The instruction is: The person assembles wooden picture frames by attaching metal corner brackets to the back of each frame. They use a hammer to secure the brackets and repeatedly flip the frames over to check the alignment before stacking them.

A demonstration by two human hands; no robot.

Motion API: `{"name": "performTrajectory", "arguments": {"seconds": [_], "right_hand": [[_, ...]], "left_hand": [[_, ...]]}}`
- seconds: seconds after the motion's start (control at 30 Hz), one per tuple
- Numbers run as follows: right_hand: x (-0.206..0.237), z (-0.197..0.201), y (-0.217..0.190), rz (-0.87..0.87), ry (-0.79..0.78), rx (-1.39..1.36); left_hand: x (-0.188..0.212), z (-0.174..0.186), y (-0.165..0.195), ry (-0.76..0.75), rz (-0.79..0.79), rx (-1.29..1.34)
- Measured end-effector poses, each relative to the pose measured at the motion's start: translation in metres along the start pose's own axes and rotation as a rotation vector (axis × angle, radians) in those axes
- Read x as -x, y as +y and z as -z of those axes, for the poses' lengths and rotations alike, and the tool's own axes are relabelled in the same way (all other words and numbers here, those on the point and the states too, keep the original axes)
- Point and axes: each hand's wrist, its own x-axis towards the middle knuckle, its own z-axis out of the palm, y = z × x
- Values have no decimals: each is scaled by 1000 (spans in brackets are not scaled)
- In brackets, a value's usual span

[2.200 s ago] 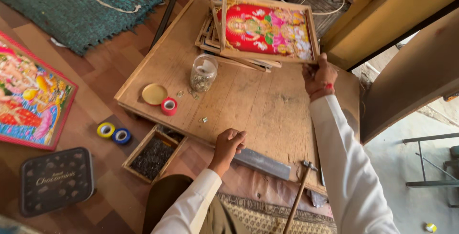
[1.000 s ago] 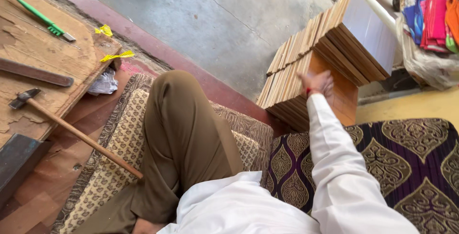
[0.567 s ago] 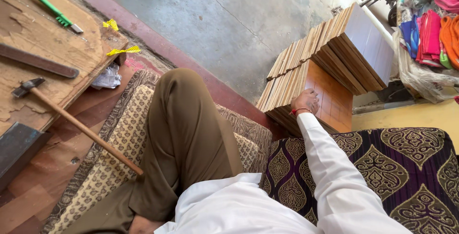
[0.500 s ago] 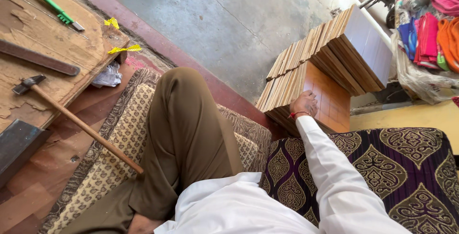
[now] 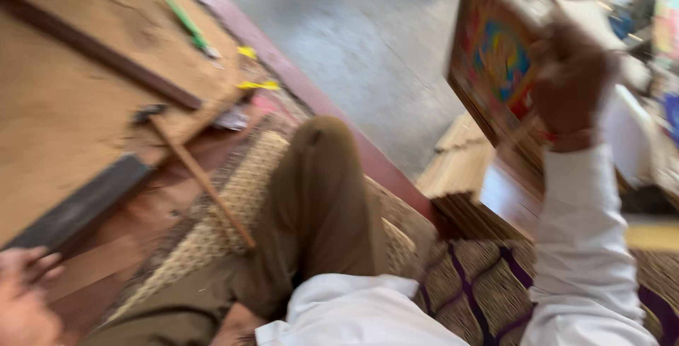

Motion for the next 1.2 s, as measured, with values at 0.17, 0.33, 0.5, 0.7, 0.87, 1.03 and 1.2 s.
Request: {"name": "performTrajectory", "arguments": {"seconds": [0.17, 0.33, 0.5, 0.7, 0.87, 1.03, 1.2], "right_hand": [[-61, -47, -110, -83, 72, -794], [-50, -142, -202, -395, -267, -1842], [-28, -179, -281, -353, -506, -1851], [-72, -154, -380, 413, -576, -1595], [-81, -128, -465, 854, -577, -1346], [-67, -139, -516, 1096, -328, -1021], [-73, -164, -522, 1219, -166, -905]], "left_hand": [[-4, 8, 8, 16, -97, 90], [9, -5, 38, 31, -196, 45], [40, -1, 76, 62, -431, 2], [92, 74, 58, 433, -623, -266], [125, 178, 26, 830, -480, -435], [129, 236, -4, 953, -426, -644], [107, 233, -1, 899, -517, -705]]}}
